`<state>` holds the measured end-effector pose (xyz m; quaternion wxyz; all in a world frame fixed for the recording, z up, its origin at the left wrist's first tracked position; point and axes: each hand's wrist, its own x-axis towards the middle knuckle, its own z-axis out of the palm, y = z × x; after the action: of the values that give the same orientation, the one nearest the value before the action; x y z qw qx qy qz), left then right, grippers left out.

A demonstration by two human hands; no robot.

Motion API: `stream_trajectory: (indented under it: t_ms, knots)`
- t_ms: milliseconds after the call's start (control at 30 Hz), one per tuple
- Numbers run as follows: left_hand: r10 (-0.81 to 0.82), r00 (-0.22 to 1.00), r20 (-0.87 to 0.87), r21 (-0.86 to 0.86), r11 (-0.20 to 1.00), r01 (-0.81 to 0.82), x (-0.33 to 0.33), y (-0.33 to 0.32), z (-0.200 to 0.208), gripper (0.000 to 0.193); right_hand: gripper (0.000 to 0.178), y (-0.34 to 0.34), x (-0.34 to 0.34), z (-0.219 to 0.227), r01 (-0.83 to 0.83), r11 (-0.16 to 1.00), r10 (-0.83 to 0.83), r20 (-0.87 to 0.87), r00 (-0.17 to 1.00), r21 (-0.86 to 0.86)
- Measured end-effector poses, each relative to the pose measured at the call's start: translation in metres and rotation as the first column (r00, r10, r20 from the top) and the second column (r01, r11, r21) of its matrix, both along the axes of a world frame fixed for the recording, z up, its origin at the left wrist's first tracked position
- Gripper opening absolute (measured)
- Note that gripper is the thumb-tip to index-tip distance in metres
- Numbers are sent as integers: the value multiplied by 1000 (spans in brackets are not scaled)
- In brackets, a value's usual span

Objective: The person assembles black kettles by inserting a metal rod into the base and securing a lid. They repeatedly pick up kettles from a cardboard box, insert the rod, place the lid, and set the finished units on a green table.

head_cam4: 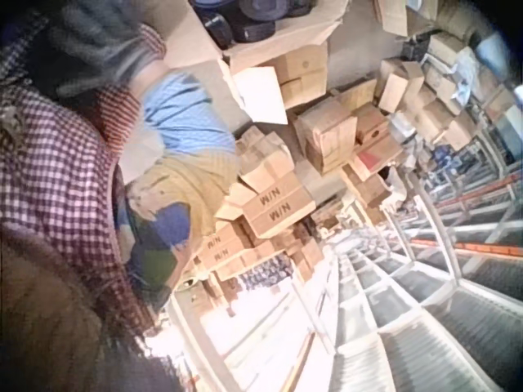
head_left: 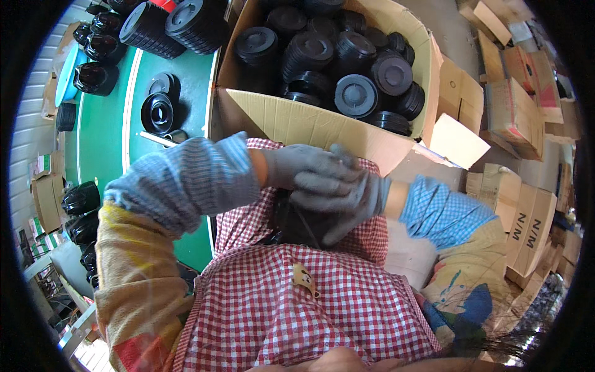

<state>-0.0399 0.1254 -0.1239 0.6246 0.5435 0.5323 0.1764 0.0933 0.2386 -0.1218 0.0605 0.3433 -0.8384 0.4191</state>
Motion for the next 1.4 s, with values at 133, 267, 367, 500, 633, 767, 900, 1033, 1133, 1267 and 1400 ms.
stream_trajectory:
  t_ms: [133, 267, 367, 500, 633, 767, 900, 1033, 1133, 1267, 1400]
  knots:
    - [625, 711, 322, -592, 719, -364, -4, -19, 32, 47, 69, -9, -8, 57, -192, 981, 192, -11, 981, 21]
    - [-24, 989, -149, -42, 999, 18, -3, 12, 62, 44, 68, -47, 11, 70, -3, 985, -4, 43, 999, 171]
    - [-26, 968, -249, -73, 997, 8, -2, 27, 87, 40, 65, -43, 11, 82, 173, 976, -184, 79, 980, 131]
    - [461, 849, -259, -122, 856, -502, -17, -11, 96, 34, 63, 8, 20, 64, 534, 835, -453, 389, 803, -131]
    - [513, 855, -79, 288, 833, -473, -20, -95, 53, 33, 63, 18, 29, 45, 751, 635, -412, 744, 527, -180]
    - [719, 418, 555, -179, 594, -784, 2, -134, 60, 35, 59, -18, 34, 91, 581, 813, -205, 918, 340, -33]
    - [899, 289, 330, -206, 367, -907, 7, -184, 89, 32, 54, -25, 54, 102, 734, 661, -219, 895, 389, -157]
    - [803, 584, 118, -383, 579, -720, -9, -239, 81, 53, 61, -23, 46, 165, 684, 681, -381, 672, 636, -261]
    - [802, 239, 547, -482, 535, -694, 12, -263, 68, 59, 90, -47, 26, 189, 578, 756, -398, 485, 779, -308]
    - [413, -275, 869, -430, 350, -832, 2, -282, 101, 48, 61, -66, -25, 198, 392, 880, -354, 181, 917, -266]
    - [587, -147, 796, -76, -145, -987, -73, -324, 161, 36, 45, -50, -54, 141, 660, 734, -612, 265, 745, -161]
